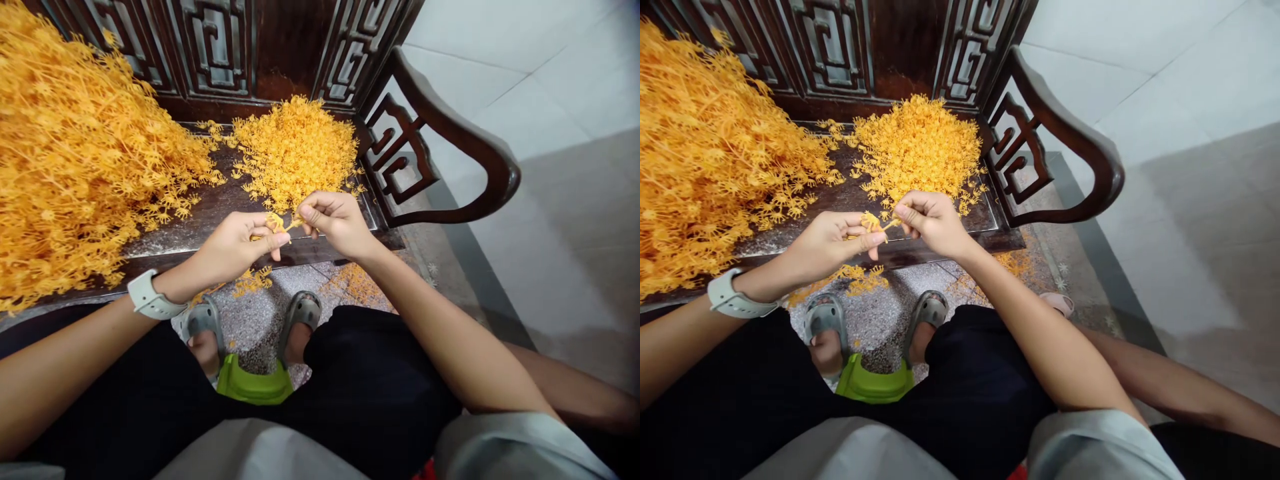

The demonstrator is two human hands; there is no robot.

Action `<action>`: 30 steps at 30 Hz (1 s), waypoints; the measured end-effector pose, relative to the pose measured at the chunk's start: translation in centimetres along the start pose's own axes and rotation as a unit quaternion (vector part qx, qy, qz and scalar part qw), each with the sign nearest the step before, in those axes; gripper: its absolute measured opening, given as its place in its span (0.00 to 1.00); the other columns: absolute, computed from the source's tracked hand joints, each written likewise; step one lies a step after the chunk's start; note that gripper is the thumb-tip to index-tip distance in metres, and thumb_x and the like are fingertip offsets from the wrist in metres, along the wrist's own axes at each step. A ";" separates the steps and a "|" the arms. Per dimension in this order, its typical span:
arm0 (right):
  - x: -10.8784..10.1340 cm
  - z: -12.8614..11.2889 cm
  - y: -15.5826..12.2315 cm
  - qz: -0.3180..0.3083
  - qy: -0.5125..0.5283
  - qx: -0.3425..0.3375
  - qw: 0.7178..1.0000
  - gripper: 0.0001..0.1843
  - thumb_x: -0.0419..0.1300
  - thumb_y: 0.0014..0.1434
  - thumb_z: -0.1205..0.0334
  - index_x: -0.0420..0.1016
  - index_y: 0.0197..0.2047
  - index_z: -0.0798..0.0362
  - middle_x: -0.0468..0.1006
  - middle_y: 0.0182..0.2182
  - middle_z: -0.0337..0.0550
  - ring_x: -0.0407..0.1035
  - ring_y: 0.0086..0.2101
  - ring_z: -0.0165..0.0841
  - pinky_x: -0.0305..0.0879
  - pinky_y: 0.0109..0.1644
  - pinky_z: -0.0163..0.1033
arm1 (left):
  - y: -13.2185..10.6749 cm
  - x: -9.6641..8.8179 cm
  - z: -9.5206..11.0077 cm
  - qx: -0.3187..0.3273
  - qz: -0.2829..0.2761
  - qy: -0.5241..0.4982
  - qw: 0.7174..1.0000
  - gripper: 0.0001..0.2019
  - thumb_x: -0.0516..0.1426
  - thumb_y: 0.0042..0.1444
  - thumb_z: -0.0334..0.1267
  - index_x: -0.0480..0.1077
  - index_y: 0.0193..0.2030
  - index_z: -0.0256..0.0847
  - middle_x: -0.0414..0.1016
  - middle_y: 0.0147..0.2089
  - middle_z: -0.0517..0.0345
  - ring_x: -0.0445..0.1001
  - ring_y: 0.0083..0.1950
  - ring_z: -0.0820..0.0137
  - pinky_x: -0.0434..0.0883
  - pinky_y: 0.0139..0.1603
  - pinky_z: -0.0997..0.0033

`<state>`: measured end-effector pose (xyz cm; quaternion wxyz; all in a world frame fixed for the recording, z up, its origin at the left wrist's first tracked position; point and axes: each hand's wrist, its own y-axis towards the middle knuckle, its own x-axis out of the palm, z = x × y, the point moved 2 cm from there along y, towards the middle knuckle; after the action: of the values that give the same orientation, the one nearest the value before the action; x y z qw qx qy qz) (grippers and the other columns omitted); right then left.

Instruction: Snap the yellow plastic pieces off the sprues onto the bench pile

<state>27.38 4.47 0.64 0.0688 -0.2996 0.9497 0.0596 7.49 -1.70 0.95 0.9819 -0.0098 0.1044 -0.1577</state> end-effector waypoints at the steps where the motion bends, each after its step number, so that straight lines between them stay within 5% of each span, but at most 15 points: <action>1: -0.4 0.1 0.3 0.019 0.006 0.001 1.000 0.25 0.71 0.63 0.37 0.75 0.33 0.51 0.72 0.22 0.35 0.64 0.22 0.26 0.61 0.27 0.38 | -0.1 -0.1 0.3 0.004 0.002 0.001 1.000 0.18 0.65 0.66 0.47 0.77 0.29 0.37 0.82 0.32 0.52 0.75 0.31 0.70 0.68 0.32 0.70; 6: -6.7 2.0 1.5 0.299 0.052 0.013 0.953 0.18 0.67 0.67 0.45 0.68 0.36 0.48 0.66 0.27 0.33 0.55 0.22 0.25 0.59 0.25 0.36 | -1.1 -0.2 1.0 -0.008 -0.029 0.008 1.000 0.17 0.65 0.65 0.45 0.79 0.28 0.38 0.82 0.30 0.52 0.76 0.32 0.70 0.71 0.36 0.69; 8: -9.3 3.5 1.4 0.337 0.016 0.049 0.940 0.15 0.64 0.68 0.45 0.70 0.41 0.47 0.71 0.32 0.38 0.62 0.26 0.28 0.68 0.32 0.38 | -1.4 -0.2 0.7 -0.011 -0.032 0.019 0.999 0.17 0.65 0.65 0.47 0.80 0.29 0.39 0.84 0.32 0.52 0.77 0.32 0.70 0.71 0.36 0.69; 11: -10.3 5.4 1.0 0.277 -0.088 0.120 0.949 0.26 0.70 0.63 0.42 0.74 0.56 0.46 0.77 0.56 0.54 0.75 0.50 0.43 0.77 0.52 0.53 | -1.3 -0.2 0.0 -0.004 -0.020 0.038 0.999 0.19 0.65 0.66 0.50 0.80 0.30 0.40 0.84 0.32 0.52 0.76 0.32 0.69 0.70 0.35 0.69; 14: -8.1 4.7 0.5 0.233 -0.229 0.102 0.939 0.38 0.74 0.57 0.35 0.75 0.61 0.50 0.67 0.70 0.62 0.64 0.67 0.56 0.64 0.70 0.67 | -0.6 -0.2 -0.7 -0.007 -0.002 0.066 0.998 0.19 0.64 0.66 0.52 0.80 0.30 0.40 0.78 0.26 0.57 0.73 0.29 0.70 0.67 0.33 0.70; 16: -5.4 2.8 0.3 0.149 -0.232 0.045 0.960 0.34 0.66 0.64 0.32 0.78 0.58 0.52 0.74 0.64 0.60 0.69 0.63 0.51 0.65 0.69 0.63 | -0.2 -0.1 -1.0 -0.005 -0.003 0.083 0.997 0.19 0.63 0.66 0.53 0.81 0.31 0.40 0.77 0.26 0.58 0.70 0.28 0.71 0.64 0.31 0.70; 18: -2.6 0.6 -0.1 -0.006 -0.176 -0.004 0.984 0.28 0.61 0.71 0.35 0.80 0.54 0.53 0.82 0.53 0.52 0.76 0.52 0.41 0.71 0.61 0.51 | -0.2 0.2 -1.0 0.008 -0.012 0.079 0.997 0.18 0.64 0.65 0.51 0.82 0.31 0.40 0.77 0.28 0.58 0.69 0.29 0.71 0.63 0.31 0.70; 21: -0.1 -2.0 -0.7 -0.133 -0.157 -0.065 0.977 0.16 0.65 0.71 0.47 0.81 0.43 0.53 0.83 0.39 0.43 0.75 0.39 0.32 0.70 0.47 0.41 | -0.3 0.9 -0.7 0.022 -0.051 0.044 0.997 0.15 0.64 0.64 0.48 0.83 0.33 0.40 0.76 0.28 0.59 0.68 0.29 0.72 0.63 0.32 0.71; 23: 0.2 -2.7 -0.8 -0.092 -0.165 -0.096 0.977 0.13 0.66 0.69 0.53 0.79 0.37 0.53 0.81 0.34 0.41 0.73 0.35 0.31 0.67 0.43 0.40 | -0.4 1.3 -0.5 0.007 -0.070 0.016 0.997 0.15 0.63 0.66 0.48 0.83 0.35 0.40 0.69 0.23 0.62 0.61 0.25 0.74 0.59 0.28 0.71; 26: -0.1 -2.3 -0.2 0.023 -0.118 -0.102 0.987 0.16 0.69 0.66 0.48 0.76 0.34 0.52 0.79 0.32 0.41 0.71 0.34 0.32 0.67 0.41 0.41 | 0.1 1.4 -0.2 -0.035 -0.046 -0.050 0.997 0.19 0.60 0.69 0.53 0.81 0.38 0.39 0.56 0.18 0.67 0.52 0.21 0.75 0.51 0.24 0.72; 30: -1.7 -1.4 1.5 0.144 -0.057 -0.079 0.985 0.20 0.72 0.61 0.45 0.73 0.33 0.50 0.75 0.29 0.39 0.68 0.30 0.31 0.68 0.36 0.41 | 0.3 1.7 -0.1 -0.053 -0.041 -0.107 0.992 0.19 0.61 0.67 0.55 0.78 0.35 0.41 0.53 0.18 0.68 0.50 0.20 0.76 0.49 0.23 0.72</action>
<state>27.79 6.42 2.42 0.0900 -0.1607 0.9697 0.1603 9.09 -1.93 0.48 0.9783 -0.0831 0.0066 -0.1897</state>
